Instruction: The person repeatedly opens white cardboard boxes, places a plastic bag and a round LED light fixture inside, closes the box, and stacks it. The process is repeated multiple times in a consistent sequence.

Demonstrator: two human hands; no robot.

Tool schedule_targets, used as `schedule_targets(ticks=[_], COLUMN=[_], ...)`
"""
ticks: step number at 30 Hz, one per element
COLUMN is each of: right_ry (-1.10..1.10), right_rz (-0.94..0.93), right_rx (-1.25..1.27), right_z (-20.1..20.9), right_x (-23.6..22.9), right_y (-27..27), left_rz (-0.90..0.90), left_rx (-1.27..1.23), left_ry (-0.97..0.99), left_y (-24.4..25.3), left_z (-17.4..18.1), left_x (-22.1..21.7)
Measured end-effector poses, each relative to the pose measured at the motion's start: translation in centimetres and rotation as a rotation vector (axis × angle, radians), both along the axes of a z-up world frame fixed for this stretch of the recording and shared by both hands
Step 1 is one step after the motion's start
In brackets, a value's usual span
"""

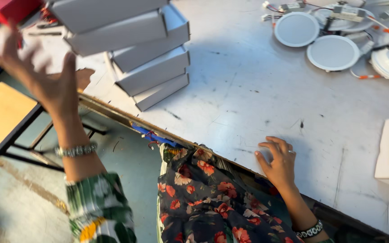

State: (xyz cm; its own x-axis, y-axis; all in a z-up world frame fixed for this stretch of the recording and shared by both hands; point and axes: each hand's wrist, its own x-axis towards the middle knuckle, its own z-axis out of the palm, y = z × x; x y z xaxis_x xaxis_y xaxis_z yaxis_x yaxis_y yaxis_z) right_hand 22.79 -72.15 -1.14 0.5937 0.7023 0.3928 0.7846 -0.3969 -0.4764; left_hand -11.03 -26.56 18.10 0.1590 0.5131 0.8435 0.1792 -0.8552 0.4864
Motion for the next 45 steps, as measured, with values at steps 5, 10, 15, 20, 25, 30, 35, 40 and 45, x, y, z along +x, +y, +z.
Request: schedule_targets(ticks=[5, 10, 15, 20, 25, 30, 35, 40, 45], right_ry=[0.001, 0.035, 0.278, 0.252, 0.638, 1.049, 1.365, 1.357, 1.287], right_rz=[0.002, -0.008, 0.228, 0.511, 0.747, 0.920, 0.932, 0.454, 0.376], right_rx=[-0.011, 0.045, 0.308, 0.501, 0.617, 0.703, 0.984, 1.309, 0.983], right_z=[-0.5, 0.4, 5.9, 15.2, 20.0, 22.9, 22.8, 12.0, 2.7], right_x=[0.0, -0.1, 1.0, 1.5, -0.8, -1.2, 2.8, 0.6, -5.9], right_y=[0.3, 0.3, 4.9, 14.5, 21.3, 25.1, 25.1, 16.0, 4.8], left_rz=[0.294, 0.221, 0.160, 0.137, 0.069, -0.107, -0.417, -0.558, -0.692], left_rx=[0.181, -0.116, -0.185, -0.208, -0.225, -0.237, -0.114, -0.426, -1.168], left_ry=[0.480, 0.497, 0.475, 0.421, 0.356, 0.245, -0.042, -0.194, -0.018], left_y=[3.4, 7.7, 8.7, 8.1, 7.5, 5.7, -1.8, -18.9, -27.6], left_z=[4.2, 0.7, -1.1, 0.4, 1.0, 0.9, 2.5, -4.7, -13.5], left_x=[3.6, 6.7, 8.2, 7.7, 8.1, 10.7, 11.2, 12.3, 13.1])
